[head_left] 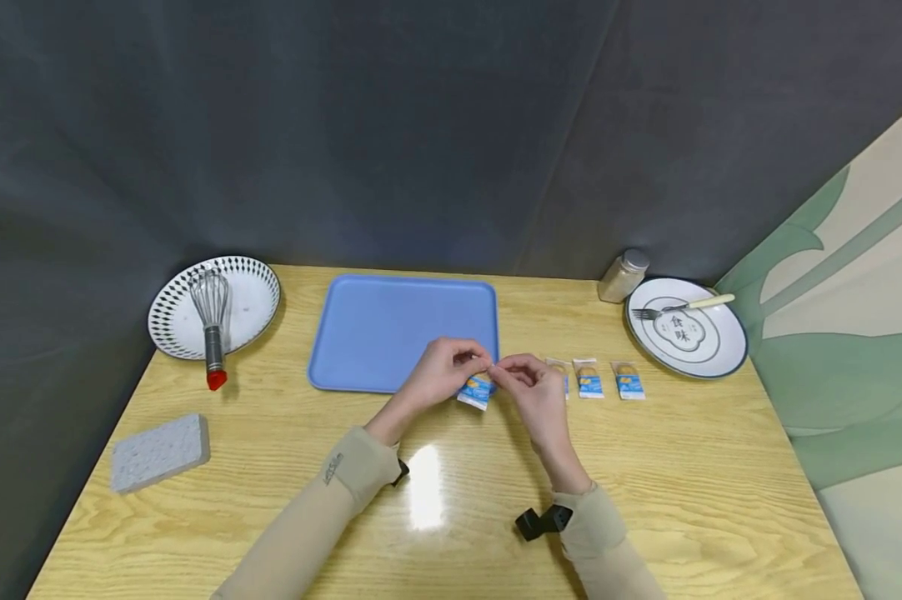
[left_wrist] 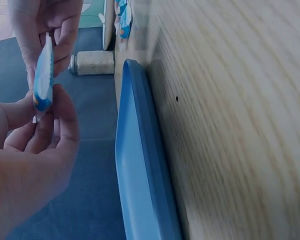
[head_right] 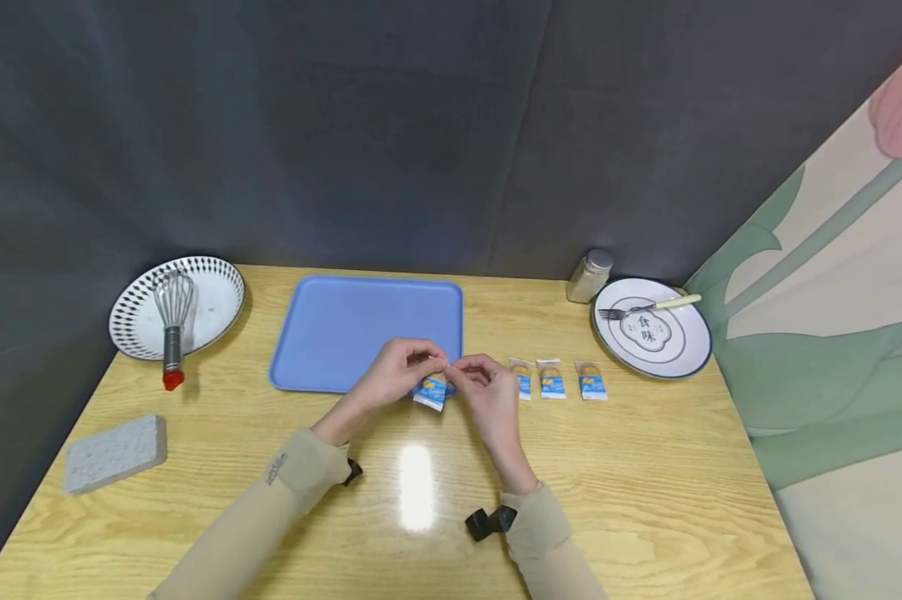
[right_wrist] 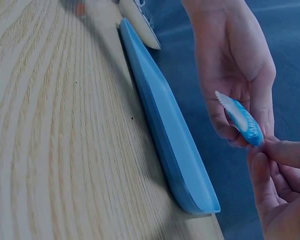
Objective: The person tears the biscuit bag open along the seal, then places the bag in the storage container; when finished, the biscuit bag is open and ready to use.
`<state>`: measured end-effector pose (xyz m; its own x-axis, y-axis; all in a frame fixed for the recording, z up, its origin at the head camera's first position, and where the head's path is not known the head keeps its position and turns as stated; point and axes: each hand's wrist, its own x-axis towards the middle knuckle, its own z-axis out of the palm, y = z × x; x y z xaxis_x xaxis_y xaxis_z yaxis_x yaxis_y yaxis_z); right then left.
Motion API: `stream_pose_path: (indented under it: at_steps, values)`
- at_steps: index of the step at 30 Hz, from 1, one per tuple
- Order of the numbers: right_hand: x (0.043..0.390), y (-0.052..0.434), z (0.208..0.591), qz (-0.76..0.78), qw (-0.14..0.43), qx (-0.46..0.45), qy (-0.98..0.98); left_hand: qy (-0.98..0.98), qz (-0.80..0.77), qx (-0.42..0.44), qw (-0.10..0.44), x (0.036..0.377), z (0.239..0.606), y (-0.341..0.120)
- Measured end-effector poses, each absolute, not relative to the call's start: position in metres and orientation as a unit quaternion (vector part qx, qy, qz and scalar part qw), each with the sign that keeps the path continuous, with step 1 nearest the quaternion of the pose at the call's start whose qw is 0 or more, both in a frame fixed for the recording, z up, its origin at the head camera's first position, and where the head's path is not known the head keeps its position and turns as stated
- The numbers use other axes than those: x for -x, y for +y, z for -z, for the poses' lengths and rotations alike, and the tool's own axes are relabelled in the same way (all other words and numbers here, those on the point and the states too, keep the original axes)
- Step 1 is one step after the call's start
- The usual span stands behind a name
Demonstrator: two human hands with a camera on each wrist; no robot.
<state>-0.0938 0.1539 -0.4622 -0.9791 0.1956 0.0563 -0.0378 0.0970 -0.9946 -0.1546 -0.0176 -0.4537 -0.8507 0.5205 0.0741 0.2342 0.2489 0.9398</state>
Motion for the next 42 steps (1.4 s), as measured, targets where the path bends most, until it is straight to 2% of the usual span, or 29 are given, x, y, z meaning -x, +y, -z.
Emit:
stream_pose_path:
  at_steps: [10,26,31,42]
  values:
    - [0.095,0.144,0.458,-0.609,0.139,0.013,-0.781,0.729,-0.649,-0.156,0.154,0.15,0.457,-0.015]
    - [0.095,0.138,0.465,-0.547,0.213,0.001,-0.809,0.679,-0.702,-0.096,0.192,0.145,0.452,-0.011]
    - [0.096,0.132,0.467,-0.507,0.251,-0.035,-0.824,0.67,-0.71,-0.081,0.202,0.148,0.457,-0.011]
    - [0.094,0.129,0.47,-0.496,0.27,-0.056,-0.823,0.749,-0.643,-0.109,0.118,0.15,0.456,-0.008]
